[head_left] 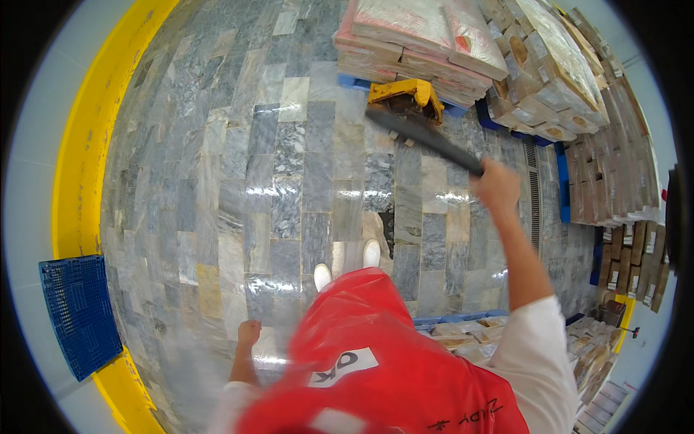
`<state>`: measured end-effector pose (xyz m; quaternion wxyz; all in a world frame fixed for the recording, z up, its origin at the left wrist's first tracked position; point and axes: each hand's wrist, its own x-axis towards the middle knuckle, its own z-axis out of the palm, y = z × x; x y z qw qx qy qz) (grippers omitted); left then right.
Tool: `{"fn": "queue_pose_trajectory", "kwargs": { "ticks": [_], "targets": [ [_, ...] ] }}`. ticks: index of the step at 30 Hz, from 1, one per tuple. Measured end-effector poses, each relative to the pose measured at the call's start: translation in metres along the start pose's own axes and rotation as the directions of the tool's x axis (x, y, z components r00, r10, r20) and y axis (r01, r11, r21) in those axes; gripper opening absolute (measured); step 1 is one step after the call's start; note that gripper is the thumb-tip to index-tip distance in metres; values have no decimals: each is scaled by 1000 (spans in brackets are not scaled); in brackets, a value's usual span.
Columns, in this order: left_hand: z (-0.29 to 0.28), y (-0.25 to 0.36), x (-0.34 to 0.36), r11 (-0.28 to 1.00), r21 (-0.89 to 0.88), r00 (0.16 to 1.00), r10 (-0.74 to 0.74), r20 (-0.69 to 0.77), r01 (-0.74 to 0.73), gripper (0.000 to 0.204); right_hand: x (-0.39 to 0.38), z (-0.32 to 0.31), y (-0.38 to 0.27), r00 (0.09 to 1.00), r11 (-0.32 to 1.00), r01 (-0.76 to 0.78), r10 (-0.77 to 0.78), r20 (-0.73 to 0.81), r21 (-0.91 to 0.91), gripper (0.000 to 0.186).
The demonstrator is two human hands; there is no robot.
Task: The person walks through a meat processing facility, then uses a manual pallet jack to lift and move a pallet of shrink-wrapped boxes across the floor. They maneuver the loaded pallet jack through aisles and position it among other stacked pallets.
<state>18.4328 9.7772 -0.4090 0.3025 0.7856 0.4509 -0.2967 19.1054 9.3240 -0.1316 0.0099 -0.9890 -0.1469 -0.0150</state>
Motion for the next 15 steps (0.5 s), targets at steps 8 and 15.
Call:
{"fn": "queue_pose_trajectory", "kwargs": {
  "ticks": [8, 15],
  "targets": [
    [-55, 40, -71, 995, -93, 997, -24, -70, 18, 35, -287, 316, -90, 880, 959, -96, -43, 473, 266, 27],
    [-25, 16, -48, 986, -164, 998, -44, -49, 36, 37, -209, 192, -51, 754, 922, -167, -109, 648, 349, 33]
  ]
}}
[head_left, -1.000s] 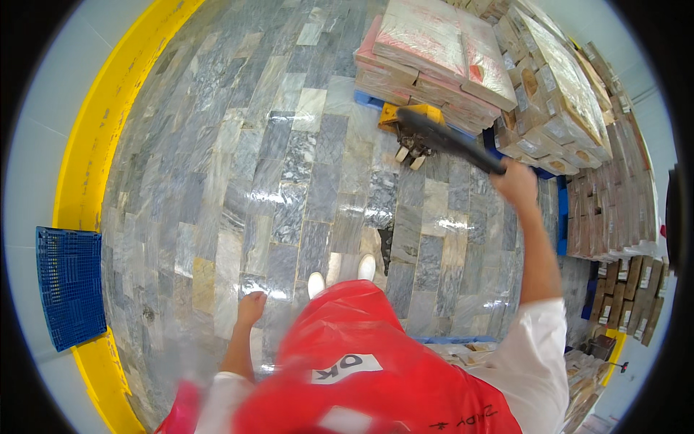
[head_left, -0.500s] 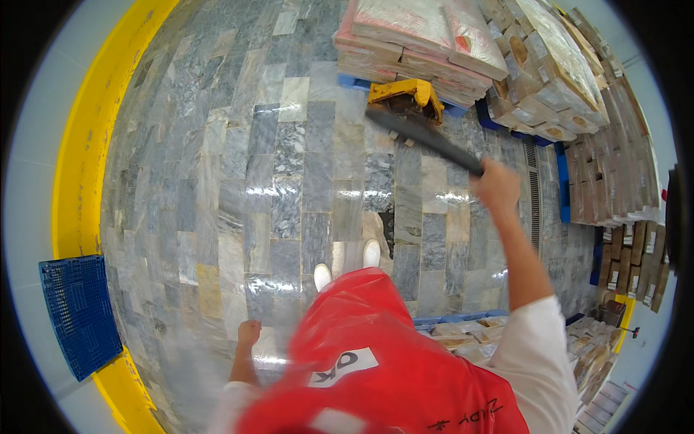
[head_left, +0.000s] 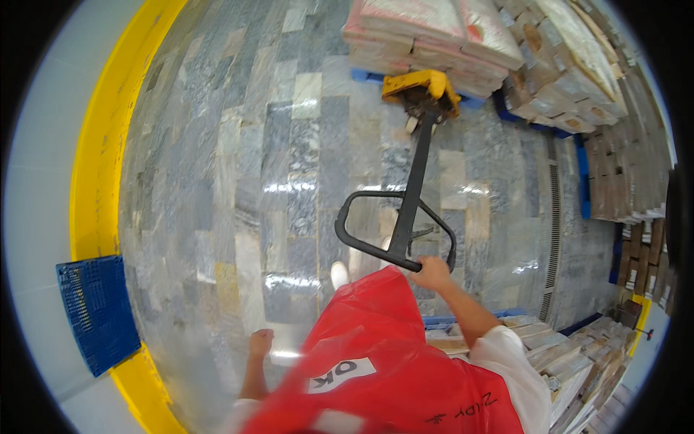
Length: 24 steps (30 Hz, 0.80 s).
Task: The person walks through a meat processing facility, then uses a manual pallet jack to lift and move a pallet of shrink-wrapped boxes across the floor. They maneuver the loaded pallet jack through aisles and position it among other stacked pallets.
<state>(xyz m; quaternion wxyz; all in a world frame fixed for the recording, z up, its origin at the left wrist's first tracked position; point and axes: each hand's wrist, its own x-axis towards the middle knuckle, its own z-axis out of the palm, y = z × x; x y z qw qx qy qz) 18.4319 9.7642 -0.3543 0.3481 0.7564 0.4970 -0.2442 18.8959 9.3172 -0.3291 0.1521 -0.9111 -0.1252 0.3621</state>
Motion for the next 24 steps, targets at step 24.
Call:
{"fn": "queue_pose_trajectory", "kwargs": {
  "ticks": [24],
  "targets": [
    [28, -17, 35, 964, 211, 981, 135, 142, -163, 37, -6, 82, 35, 949, 987, 36, -84, -305, -157, 18]
  ]
}}
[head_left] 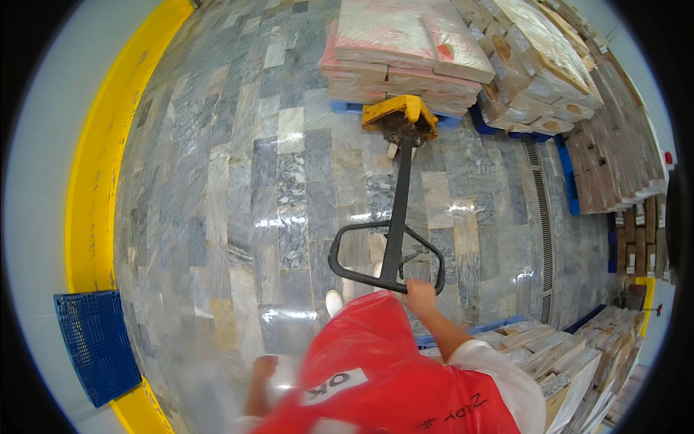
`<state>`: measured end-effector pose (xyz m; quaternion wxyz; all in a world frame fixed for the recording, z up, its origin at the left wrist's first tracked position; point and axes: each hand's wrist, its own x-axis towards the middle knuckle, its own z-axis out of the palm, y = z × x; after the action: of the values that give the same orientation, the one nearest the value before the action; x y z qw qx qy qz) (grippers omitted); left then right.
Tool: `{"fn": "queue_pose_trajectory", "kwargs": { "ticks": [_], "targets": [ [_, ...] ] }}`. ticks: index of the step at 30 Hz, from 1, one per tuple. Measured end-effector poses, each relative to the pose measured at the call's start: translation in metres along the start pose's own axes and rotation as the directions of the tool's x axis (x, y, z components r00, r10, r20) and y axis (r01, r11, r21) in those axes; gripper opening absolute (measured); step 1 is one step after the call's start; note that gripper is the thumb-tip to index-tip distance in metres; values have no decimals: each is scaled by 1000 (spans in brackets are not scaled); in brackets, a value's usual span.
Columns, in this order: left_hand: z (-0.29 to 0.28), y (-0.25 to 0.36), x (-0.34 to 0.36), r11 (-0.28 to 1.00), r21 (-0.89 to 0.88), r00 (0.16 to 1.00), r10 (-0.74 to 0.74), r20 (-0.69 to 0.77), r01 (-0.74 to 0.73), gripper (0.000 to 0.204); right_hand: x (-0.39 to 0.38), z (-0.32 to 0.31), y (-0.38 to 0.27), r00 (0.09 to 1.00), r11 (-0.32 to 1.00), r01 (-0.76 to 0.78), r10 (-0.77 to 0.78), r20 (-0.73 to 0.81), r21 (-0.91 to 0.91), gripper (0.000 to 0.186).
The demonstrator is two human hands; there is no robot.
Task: The person walks through a meat processing facility, then uses a manual pallet jack to lift and move a pallet of shrink-wrapped boxes across the floor. They maneuver the loaded pallet jack through aisles and position it among other stacked pallets.
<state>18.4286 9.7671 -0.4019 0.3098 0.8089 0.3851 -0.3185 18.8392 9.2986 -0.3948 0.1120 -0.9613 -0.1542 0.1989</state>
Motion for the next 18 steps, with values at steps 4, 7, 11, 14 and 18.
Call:
{"fn": "queue_pose_trajectory", "kwargs": {
  "ticks": [4, 7, 11, 14, 18],
  "targets": [
    [-7, 3, -32, 995, 76, 997, 57, 44, -60, 35, -6, 76, 11, 979, 998, 17, -28, 204, 60, 30],
    [-11, 28, -3, 997, -41, 996, 66, -63, -69, 37, 41, -41, 3, 935, 991, -2, -45, 353, 131, 40],
    [-3, 40, 31, 985, 58, 973, 171, -155, -164, 35, 112, -273, 3, 994, 994, 101, -100, -40, 28, 31],
    [-13, 67, 65, 956, 115, 931, 291, -220, -271, 38, 188, -384, 20, 895, 965, -101, -17, -445, -241, 30],
    [-13, 91, 71, 943, -114, 923, 273, -273, -313, 42, 208, -431, 6, 866, 949, -94, -70, -495, -300, 33]
  ]
}}
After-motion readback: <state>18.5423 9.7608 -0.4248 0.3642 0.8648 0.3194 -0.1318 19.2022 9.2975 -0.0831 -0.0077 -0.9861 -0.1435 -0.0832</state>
